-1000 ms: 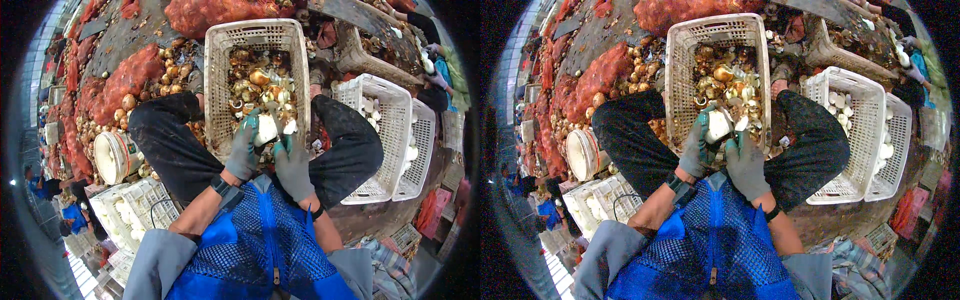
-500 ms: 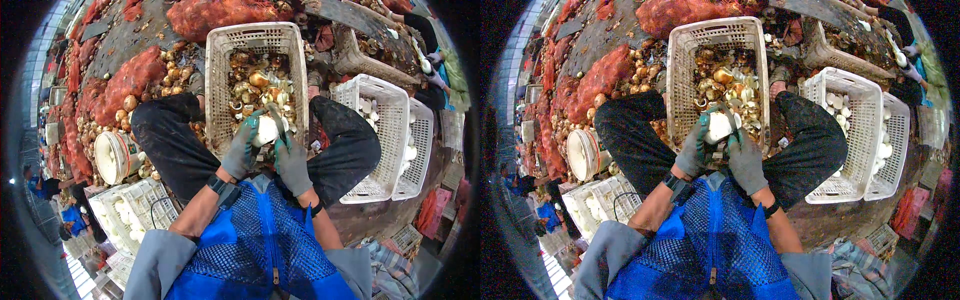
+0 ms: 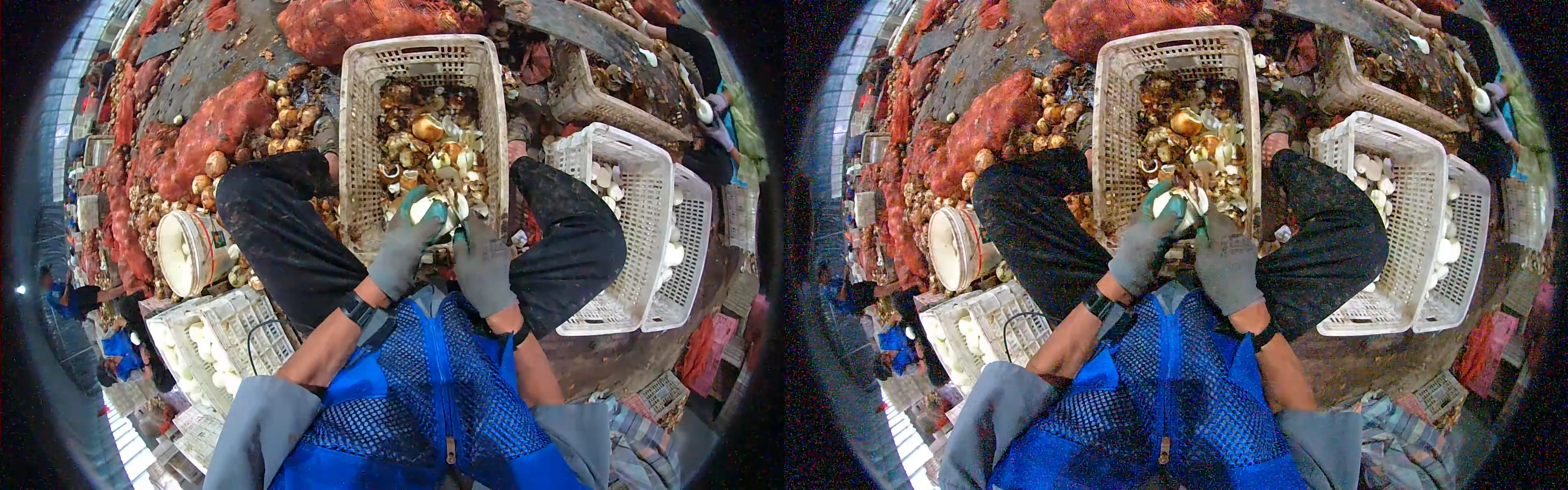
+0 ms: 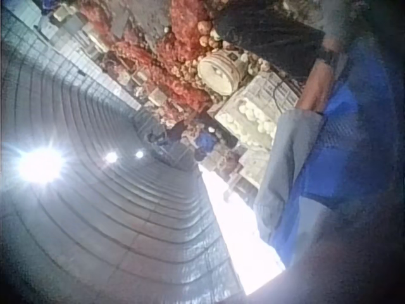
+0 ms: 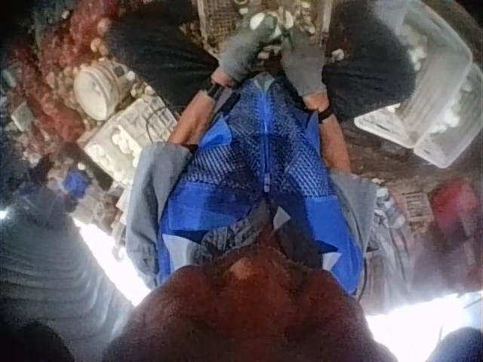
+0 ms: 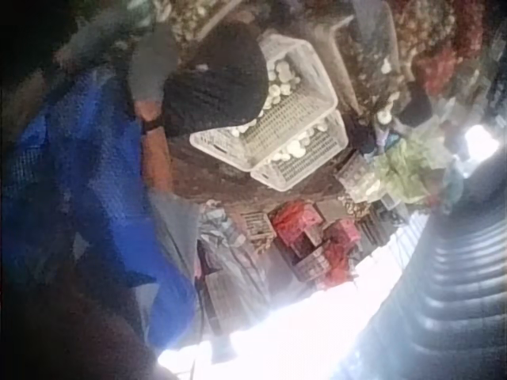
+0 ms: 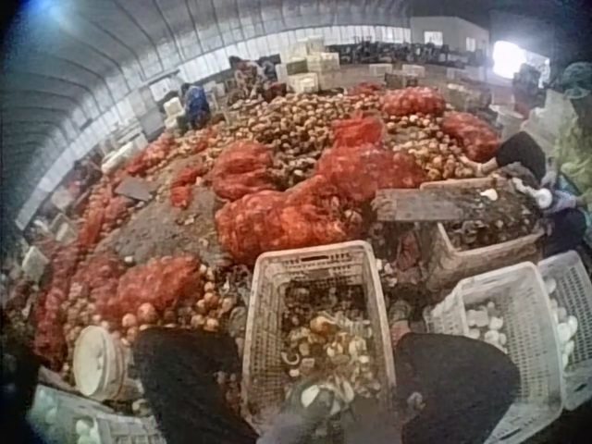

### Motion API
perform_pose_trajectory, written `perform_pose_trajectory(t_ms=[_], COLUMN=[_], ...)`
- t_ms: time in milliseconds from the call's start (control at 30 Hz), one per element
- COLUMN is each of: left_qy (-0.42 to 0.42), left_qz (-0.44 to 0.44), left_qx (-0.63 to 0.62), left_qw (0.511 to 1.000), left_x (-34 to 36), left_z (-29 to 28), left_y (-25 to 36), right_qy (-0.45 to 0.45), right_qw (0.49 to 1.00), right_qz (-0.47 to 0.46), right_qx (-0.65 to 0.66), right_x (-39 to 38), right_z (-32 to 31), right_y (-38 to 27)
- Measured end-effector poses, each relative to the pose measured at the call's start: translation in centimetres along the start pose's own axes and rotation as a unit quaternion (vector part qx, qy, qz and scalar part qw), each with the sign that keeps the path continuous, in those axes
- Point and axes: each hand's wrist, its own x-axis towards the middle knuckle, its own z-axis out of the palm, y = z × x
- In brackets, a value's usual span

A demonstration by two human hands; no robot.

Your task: Peel onions with a small knife and sort them into crates.

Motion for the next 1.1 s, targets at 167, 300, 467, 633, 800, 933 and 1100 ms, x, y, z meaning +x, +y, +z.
perform_pose_trajectory(t_ms=[167, 300, 467, 633, 800, 933, 1100], left_qy=[0.023, 0.018, 0.015, -0.003, -0.064, -0.141, -0.097], left_qz=[-0.004, 0.073, 0.094, 0.080, 0.107, 0.034, -0.038], left_qx=[0.096, 0.176, 0.151, 0.167, 0.149, -0.119, -0.307], left_qw=[0.995, 0.981, 0.984, 0.983, 0.981, 0.982, 0.946], left_x=[-0.7, -0.9, 0.1, -0.4, -0.7, 0.5, -1.0], left_z=[0.4, 0.4, 0.4, 0.1, -0.1, -0.2, 0.7], left_y=[2.1, 2.3, 0.8, 2.2, 2.1, 1.5, 2.3], right_qy=[-0.044, -0.071, -0.008, -0.042, -0.084, -0.067, -0.025], right_qw=[0.997, 0.994, 0.991, 0.993, 0.985, 0.940, 0.639], right_qz=[-0.028, -0.056, -0.090, -0.088, 0.116, 0.219, 0.460], right_qx=[-0.062, -0.062, -0.104, -0.074, 0.099, 0.252, 0.616], right_x=[-0.6, -0.7, -0.2, 0.3, 2.2, 1.8, 3.7], right_z=[0.2, -0.4, -1.5, -0.7, -1.2, 0.8, -1.3], right_y=[0.6, 1.3, 0.5, 1.4, 4.1, 6.0, 2.3])
